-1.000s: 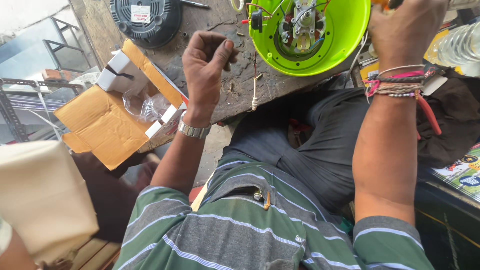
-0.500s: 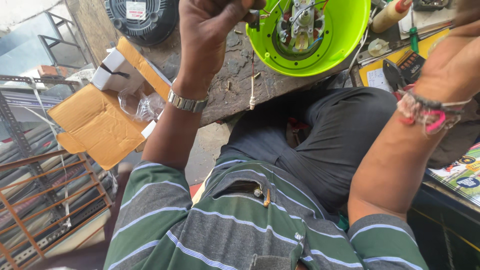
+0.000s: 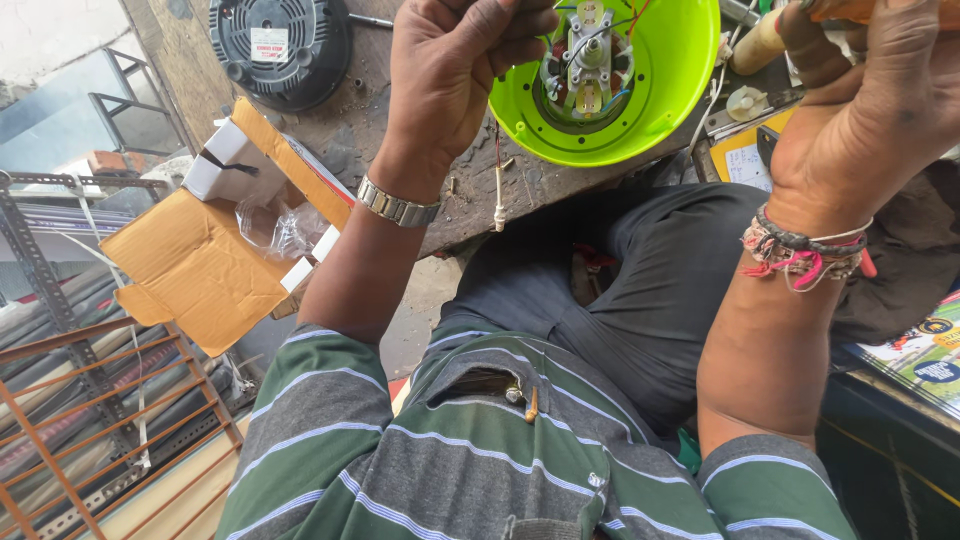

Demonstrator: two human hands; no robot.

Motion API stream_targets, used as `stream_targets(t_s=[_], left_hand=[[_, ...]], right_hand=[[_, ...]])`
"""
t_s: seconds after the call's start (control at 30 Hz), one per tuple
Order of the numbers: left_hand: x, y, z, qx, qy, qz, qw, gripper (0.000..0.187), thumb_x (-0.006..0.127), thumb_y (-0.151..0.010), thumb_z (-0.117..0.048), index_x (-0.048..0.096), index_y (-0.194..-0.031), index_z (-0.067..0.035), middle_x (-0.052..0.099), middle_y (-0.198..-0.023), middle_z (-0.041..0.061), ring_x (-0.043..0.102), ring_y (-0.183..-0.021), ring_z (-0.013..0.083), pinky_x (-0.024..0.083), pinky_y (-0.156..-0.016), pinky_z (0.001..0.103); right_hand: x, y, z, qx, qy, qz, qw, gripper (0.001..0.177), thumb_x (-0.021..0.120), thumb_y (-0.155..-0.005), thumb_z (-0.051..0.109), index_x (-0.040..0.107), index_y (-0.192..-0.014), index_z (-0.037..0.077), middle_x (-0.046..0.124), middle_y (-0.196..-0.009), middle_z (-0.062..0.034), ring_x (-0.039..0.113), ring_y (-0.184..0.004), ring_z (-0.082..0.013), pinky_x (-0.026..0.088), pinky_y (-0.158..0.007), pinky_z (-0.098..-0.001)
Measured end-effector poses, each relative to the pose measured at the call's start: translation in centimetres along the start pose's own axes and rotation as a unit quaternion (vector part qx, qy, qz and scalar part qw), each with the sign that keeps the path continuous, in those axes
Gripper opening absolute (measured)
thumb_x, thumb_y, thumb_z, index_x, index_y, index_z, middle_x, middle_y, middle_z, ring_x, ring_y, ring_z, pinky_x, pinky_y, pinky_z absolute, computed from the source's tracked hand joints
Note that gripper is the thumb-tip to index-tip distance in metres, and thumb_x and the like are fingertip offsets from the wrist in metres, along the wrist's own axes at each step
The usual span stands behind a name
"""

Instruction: The person assembles and adjusts the internal components of a green ceiling fan housing. They connect wires, position the motor assembly, and use a screwdriver to tighten screws and secure the parts within the housing.

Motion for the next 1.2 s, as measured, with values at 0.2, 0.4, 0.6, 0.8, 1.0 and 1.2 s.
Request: stream_targets(t_s=[0.2, 0.4, 0.6, 0.8, 1.0, 1.2], left_hand=[[-0.3, 0.1, 0.3, 0.007, -0.039, -0.003, 0.999, 0.020, 0.069, -0.108, -0.011, 0.071, -0.121, 0.005, 0.077, -0.112, 0.019, 0.078, -0.103, 0.0277, 0.067, -0.090, 0.040], [0.3, 0.2, 0.8, 0.018, -0.062, 0.011, 0.998, 0.020, 0.071, -0.107, -0.009, 0.070, -0.124, 0.002, 0.076, -0.116, 0.016, 0.077, -0.102, 0.0248, 0.066, -0.093, 0.039], [0.9, 0.3, 0.8, 0.025, 0.014, -0.016, 0.999, 0.019, 0.069, -0.107, -0.009, 0.070, -0.122, 0.002, 0.077, -0.114, 0.018, 0.077, -0.103, 0.0282, 0.066, -0.089, 0.040], [1.3, 0.2, 0.6, 0.019, 0.048, -0.016, 0.999, 0.019, 0.069, -0.108, -0.009, 0.070, -0.123, 0.003, 0.076, -0.116, 0.021, 0.077, -0.106, 0.0294, 0.065, -0.093, 0.041], [1.4, 0.1, 0.9, 0.018, 0.012, -0.026, 0.999, 0.019, 0.069, -0.107, -0.009, 0.069, -0.122, 0.003, 0.076, -0.114, 0.018, 0.077, -0.108, 0.0293, 0.066, -0.097, 0.043], [1.2, 0.3, 1.5, 0.017, -0.028, -0.018, 0.999, 0.018, 0.069, -0.106, -0.007, 0.068, -0.121, 0.003, 0.077, -0.112, 0.016, 0.078, -0.105, 0.0274, 0.067, -0.095, 0.042]], right_hand=[[-0.6, -0.1, -0.6, -0.031, 0.033, 0.021, 0.999, 0.019, 0.068, -0.120, 0.011, 0.066, -0.125, -0.008, 0.071, -0.107, -0.0177, 0.073, -0.089, -0.0293, 0.062, -0.081, -0.0408], [-0.9, -0.1, -0.2, -0.020, 0.035, 0.026, 0.999, 0.019, 0.070, -0.123, 0.010, 0.063, -0.128, -0.006, 0.069, -0.106, -0.0177, 0.073, -0.090, -0.0299, 0.060, -0.084, -0.0435], [-0.4, 0.0, -0.4, -0.026, 0.017, 0.007, 0.999, 0.019, 0.069, -0.121, 0.009, 0.062, -0.130, -0.007, 0.068, -0.108, -0.0169, 0.071, -0.088, -0.0294, 0.063, -0.080, -0.0427], [-1.0, -0.4, -0.7, -0.028, 0.020, -0.019, 0.999, 0.021, 0.071, -0.121, 0.010, 0.062, -0.127, -0.008, 0.068, -0.105, -0.0191, 0.072, -0.085, -0.0320, 0.059, -0.078, -0.0430], [-1.3, -0.4, -1.2, -0.019, -0.011, -0.022, 1.000, 0.022, 0.070, -0.120, 0.005, 0.057, -0.134, -0.006, 0.068, -0.111, -0.0184, 0.071, -0.089, -0.0310, 0.060, -0.081, -0.0451], [-2.6, -0.7, -0.7, 0.006, -0.018, 0.047, 0.999, 0.022, 0.069, -0.123, 0.005, 0.057, -0.139, -0.005, 0.065, -0.112, -0.0158, 0.068, -0.094, -0.0271, 0.061, -0.083, -0.0419]])
Point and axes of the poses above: each hand's wrist, its own y-axis away from the middle knuckle, its own x-axis out of the palm, z = x × y, the point moved 3 cm from there along -y, towards the middle knuckle
